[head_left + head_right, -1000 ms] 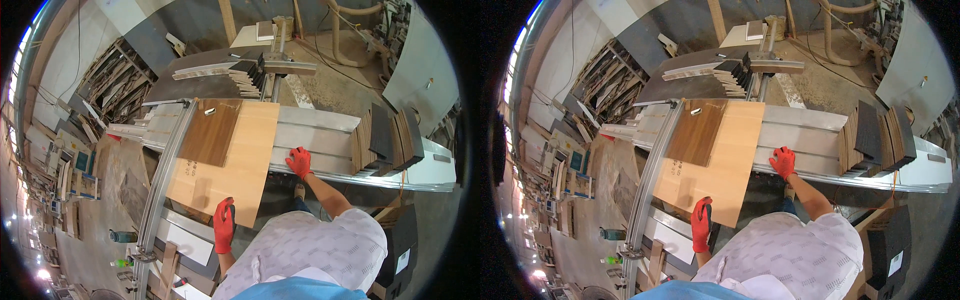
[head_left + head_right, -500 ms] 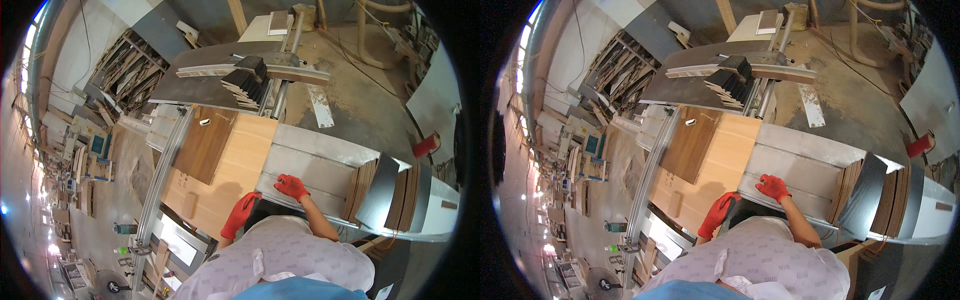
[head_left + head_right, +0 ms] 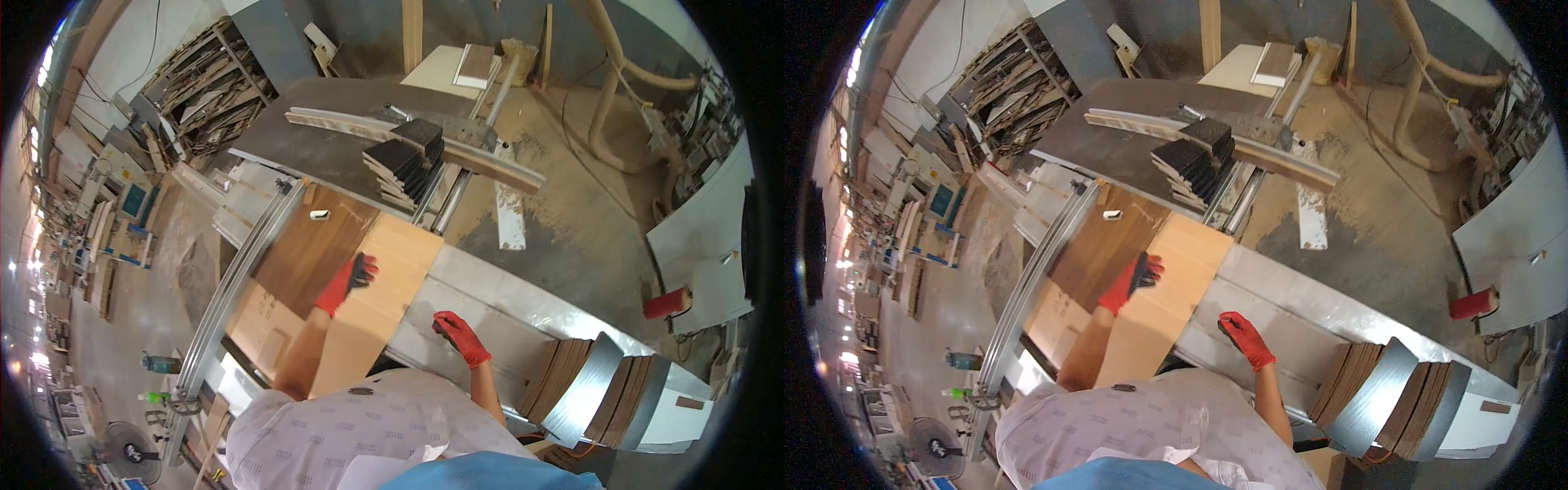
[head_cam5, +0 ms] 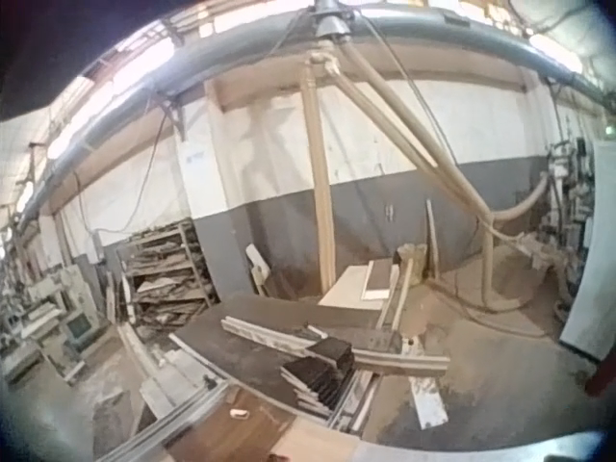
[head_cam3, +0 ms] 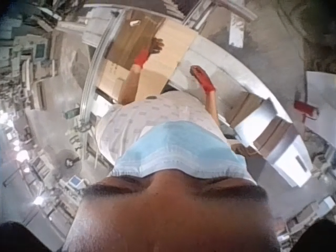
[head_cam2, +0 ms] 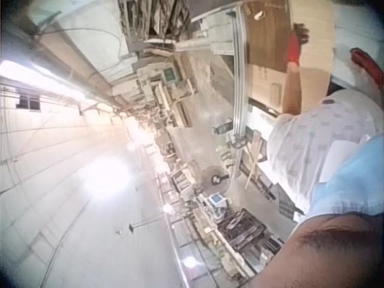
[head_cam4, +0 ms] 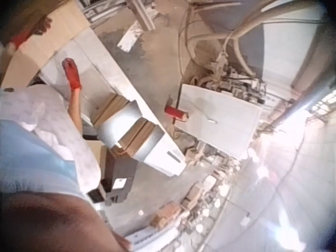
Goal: The person picks up small, dark rectangular wood pieces from a table saw and stacks them onto a larger pile on the floor. The person repeatedly moves between the saw and the floor pile, handling the wood pieces one by one or in small groups.
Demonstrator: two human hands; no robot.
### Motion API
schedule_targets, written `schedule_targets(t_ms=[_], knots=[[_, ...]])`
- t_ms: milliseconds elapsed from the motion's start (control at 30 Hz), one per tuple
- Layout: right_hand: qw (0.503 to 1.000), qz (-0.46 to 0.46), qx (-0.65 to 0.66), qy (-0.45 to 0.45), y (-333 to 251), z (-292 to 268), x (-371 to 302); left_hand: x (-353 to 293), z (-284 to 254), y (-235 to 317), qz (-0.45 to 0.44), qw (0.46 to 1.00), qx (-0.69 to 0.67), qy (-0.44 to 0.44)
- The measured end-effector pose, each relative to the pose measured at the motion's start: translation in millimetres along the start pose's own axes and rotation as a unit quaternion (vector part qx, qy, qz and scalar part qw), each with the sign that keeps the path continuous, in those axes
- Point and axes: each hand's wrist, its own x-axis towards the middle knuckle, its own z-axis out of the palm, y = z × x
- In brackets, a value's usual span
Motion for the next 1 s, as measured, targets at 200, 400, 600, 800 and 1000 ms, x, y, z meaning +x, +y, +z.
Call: schedule_targets(t_ms=[200,400,600,800,1000], knots=[[0.991,-0.028,0.097,0.083,-51.5,-30.0,112.9,228.6,-116.5,19.0,0.093,0.987,-0.097,0.089],[0.972,0.052,0.207,0.095,-109.2,-56.6,273.1,371.9,-148.4,16.7,0.071,0.988,-0.125,0.049],[0.942,0.134,0.228,0.206,-127.7,-27.7,395.3,354.2,-169.8,12.0,0.409,0.820,0.384,0.114],[0.936,-0.033,0.332,0.115,-91.3,-44.1,435.5,297.2,-113.6,68.4,0.196,0.950,0.214,-0.118],[0.989,0.002,-0.032,0.146,-60.6,-72.3,425.2,314.6,-112.3,32.1,0.340,0.856,0.380,-0.084]])
